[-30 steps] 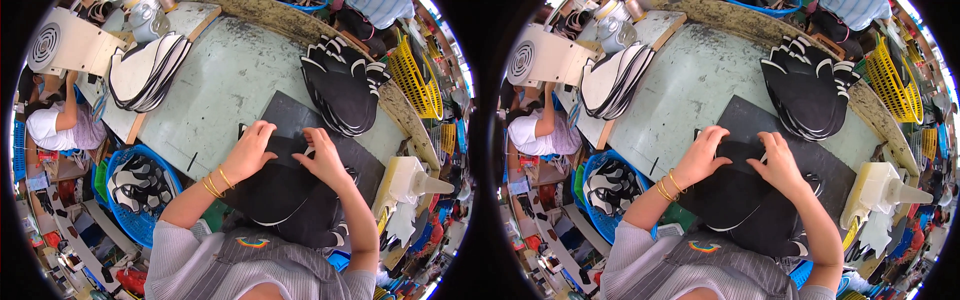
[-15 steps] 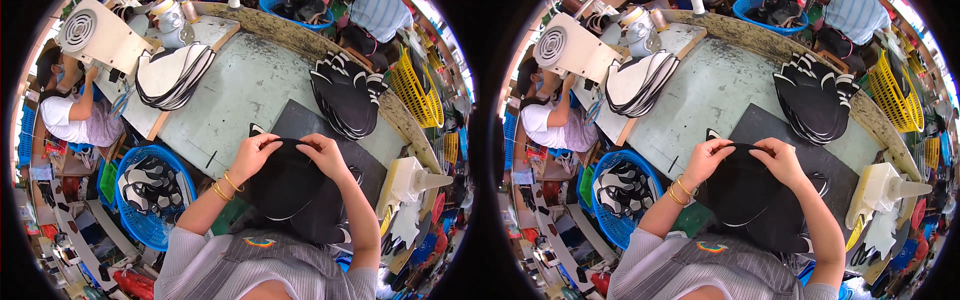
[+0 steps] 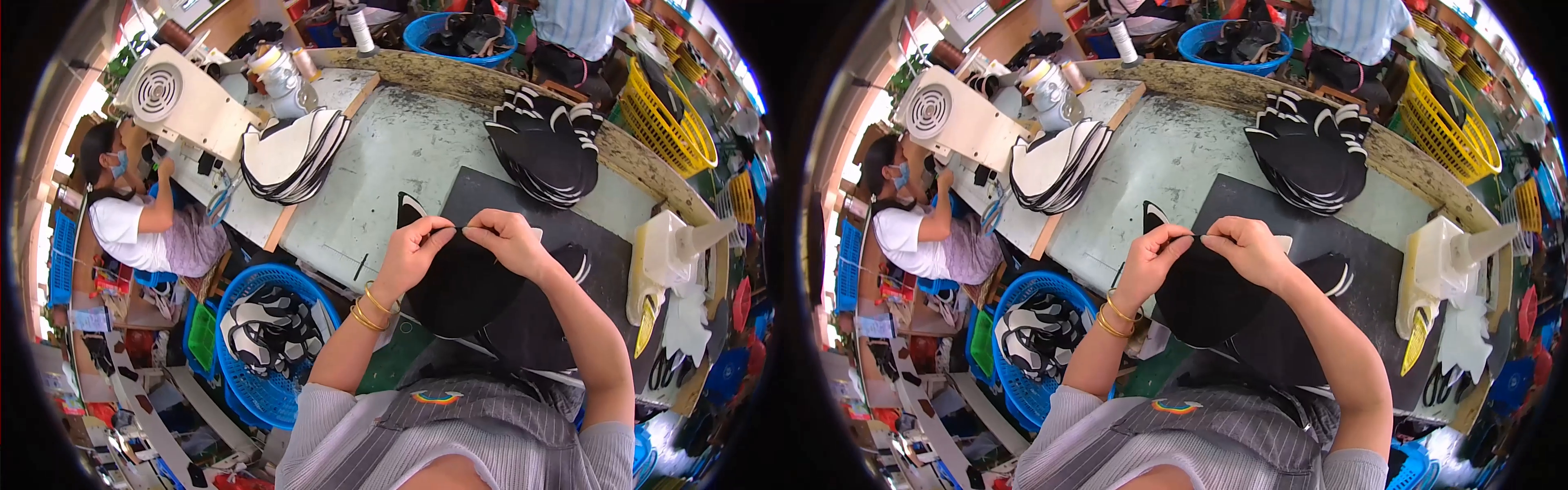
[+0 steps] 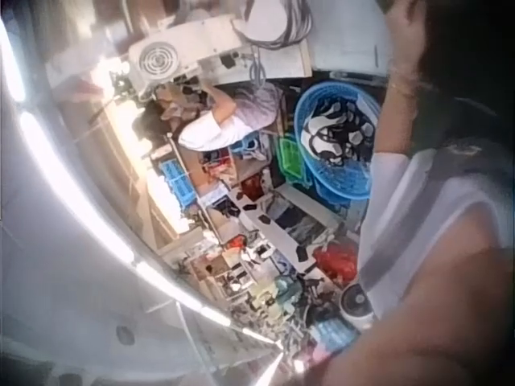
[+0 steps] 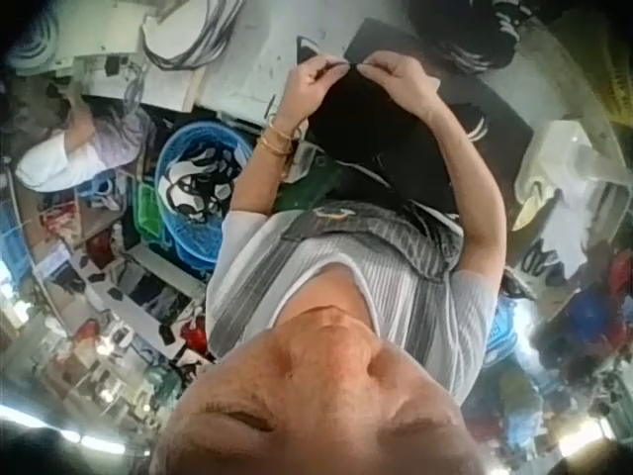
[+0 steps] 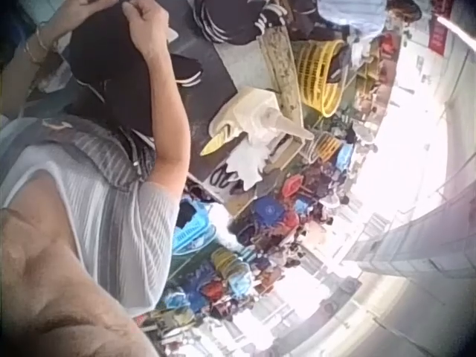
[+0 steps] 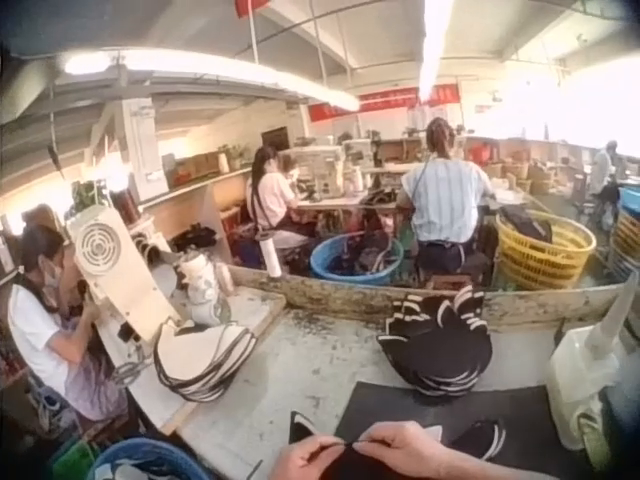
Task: Applying glue to shoe upper components using a small brush.
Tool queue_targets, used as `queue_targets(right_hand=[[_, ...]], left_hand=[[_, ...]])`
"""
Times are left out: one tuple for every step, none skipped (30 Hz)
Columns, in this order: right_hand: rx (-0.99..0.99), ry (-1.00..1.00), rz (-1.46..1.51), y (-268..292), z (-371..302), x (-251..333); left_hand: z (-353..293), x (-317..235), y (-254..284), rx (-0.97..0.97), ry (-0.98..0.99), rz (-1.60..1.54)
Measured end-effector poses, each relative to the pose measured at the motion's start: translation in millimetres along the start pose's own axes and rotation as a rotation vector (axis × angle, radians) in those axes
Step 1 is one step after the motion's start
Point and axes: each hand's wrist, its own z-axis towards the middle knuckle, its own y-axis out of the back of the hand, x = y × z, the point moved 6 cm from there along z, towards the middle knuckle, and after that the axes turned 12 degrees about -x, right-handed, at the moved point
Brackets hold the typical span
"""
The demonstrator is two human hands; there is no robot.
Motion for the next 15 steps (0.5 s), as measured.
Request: queue_targets(right_hand=[[-0.020, -0.005, 0.002, 5.7, -6.4, -3.4], [-0.154, 0.199, -0.124, 18.5, -15.1, 2.1], [-0.280, 0.404, -0.255, 28.8, -25.4, 8.8], [-0.372, 0.414, -0.319, 45.0, -38.8, 23.3], [-0.464, 0.419, -0.387, 65.9, -58.4, 43.0], [-0.542, 0.425, -0.407, 86.4, -79.9, 50.6], [-0.606, 0.395, -0.426, 109.5, -105.9, 56.7], [-0.672, 0.426, -0.504, 131.6, -132.8, 57.6], [-0.745, 0.396, -0.563, 152.7, -158.8, 52.2], [-0.816, 0.350, -0.600, 174.1, -184.4, 42.6], [-0.880, 0.262, -0.636, 192.6, -208.9, 30.6], [-0.944, 0.180, -0.667, 208.9, -232.8, 19.0], [-0.951, 0.155, -0.773, 220.3, -255.7, 5.0], [-0.960, 0.130, -0.878, 229.0, -275.5, -6.6], [-0.931, 0.120, -0.979, 233.1, -293.1, -15.1]], left_hand=[[1.0, -2.1, -3.7, 0.014, -0.017, 0.030], [1.7, -2.6, -9.9, 0.037, -0.023, 0.031], [4.4, -6.0, -11.6, -0.004, -0.111, 0.064], [8.3, -10.3, -9.9, -0.054, -0.198, 0.092], [16.7, -10.4, -0.2, -0.094, -0.186, 0.117], [30.4, -6.8, 10.5, -0.102, -0.142, 0.019], [47.5, -12.4, 23.2, -0.123, -0.119, 0.060], [65.9, -21.3, 36.1, -0.158, -0.083, 0.117], [88.2, -31.5, 48.8, -0.170, -0.154, 0.246], [122.0, -21.1, 63.6, -0.101, -0.176, 0.272], [137.4, -32.4, 70.1, -0.266, -0.417, 0.697], [138.7, -51.5, 62.0, -0.441, -0.665, 1.118], [124.5, -69.9, 30.3, -0.396, -0.816, 0.990], [98.9, -92.4, -4.3, -0.354, -0.965, 0.853], [65.0, -100.4, -49.2, -0.116, -0.902, 0.725]])
